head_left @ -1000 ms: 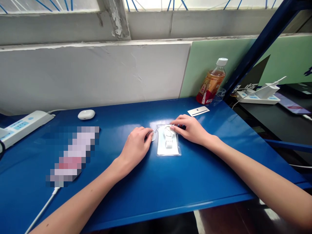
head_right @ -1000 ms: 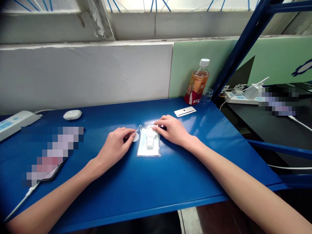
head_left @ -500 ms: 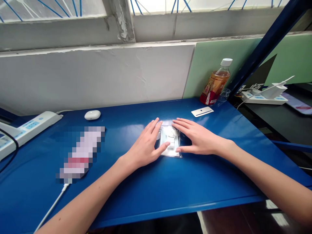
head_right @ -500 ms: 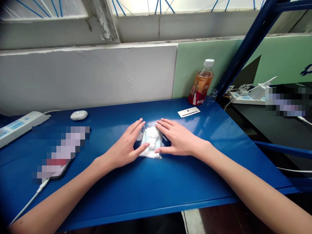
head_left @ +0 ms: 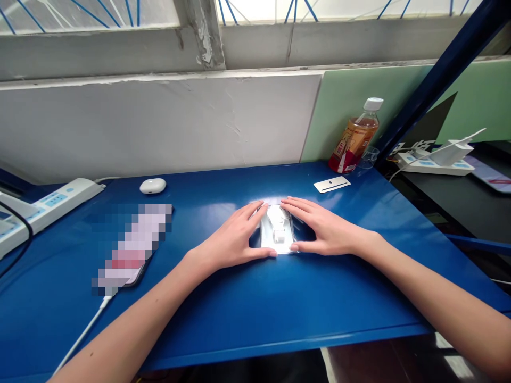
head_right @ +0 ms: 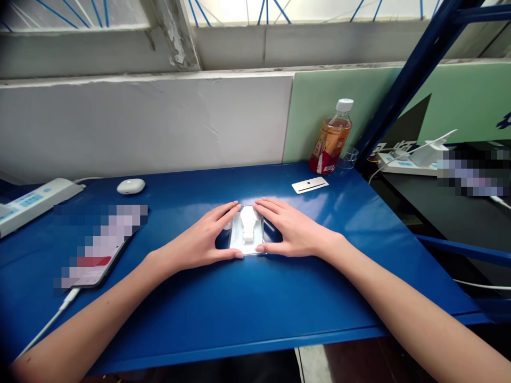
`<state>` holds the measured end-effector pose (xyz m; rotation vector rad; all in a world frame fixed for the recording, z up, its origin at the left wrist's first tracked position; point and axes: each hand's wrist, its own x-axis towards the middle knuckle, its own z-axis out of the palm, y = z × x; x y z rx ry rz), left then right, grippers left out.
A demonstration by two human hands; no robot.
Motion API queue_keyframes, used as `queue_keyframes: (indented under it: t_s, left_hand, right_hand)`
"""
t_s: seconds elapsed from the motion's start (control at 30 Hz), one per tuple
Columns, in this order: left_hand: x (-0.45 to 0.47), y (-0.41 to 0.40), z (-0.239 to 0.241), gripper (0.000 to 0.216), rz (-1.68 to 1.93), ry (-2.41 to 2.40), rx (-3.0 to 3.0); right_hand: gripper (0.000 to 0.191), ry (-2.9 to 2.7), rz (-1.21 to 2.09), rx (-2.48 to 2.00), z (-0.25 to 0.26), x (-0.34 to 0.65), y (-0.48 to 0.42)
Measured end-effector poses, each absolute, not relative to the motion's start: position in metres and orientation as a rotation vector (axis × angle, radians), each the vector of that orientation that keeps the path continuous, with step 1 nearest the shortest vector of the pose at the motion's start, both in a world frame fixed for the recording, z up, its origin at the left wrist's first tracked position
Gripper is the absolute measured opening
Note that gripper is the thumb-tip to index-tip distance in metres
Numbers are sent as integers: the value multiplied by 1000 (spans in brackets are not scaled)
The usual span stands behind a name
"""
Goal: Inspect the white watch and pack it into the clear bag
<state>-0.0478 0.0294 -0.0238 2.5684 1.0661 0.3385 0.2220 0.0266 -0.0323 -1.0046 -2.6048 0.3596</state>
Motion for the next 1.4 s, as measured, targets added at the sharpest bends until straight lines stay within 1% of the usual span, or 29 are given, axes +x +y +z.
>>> queue_keyframes:
  t_s: [0.07,0.17,0.3,0.63,0.9,1.13,1.27,1.4]
  left_hand:
    - [-48,30,-25,97,376,1062,2564]
    - [-50,32,-25,101,389,1037,2566]
    - [-54,34,-22,106,348,1030,2561]
    - [-52,34,-26,113,261,1114,2602]
    - [-52,33,-23,105,301,1107,2560]
    - [-49,31,-19,108,181,1141,2564]
    - [-49,32,-20,107,200,1156,2550]
    - [-52,34,-24,107,226,1135,2547]
  right_hand:
    - [96,-2603,390,-1032,-33,223,27]
    - [102,-2585,418,-1066,-34,225,28]
    - [104,-2576,444,-1084,-35,226,29]
    - [110,-2572,502,-1140,-34,227,30]
    - [108,-2596,497,-1144,-34,229,32]
    - [111,-2624,507,-1123,-35,231,33]
    - [114,-2593,522,-1102,-36,231,34]
    - [113,-2596,531,-1133,-35,229,34]
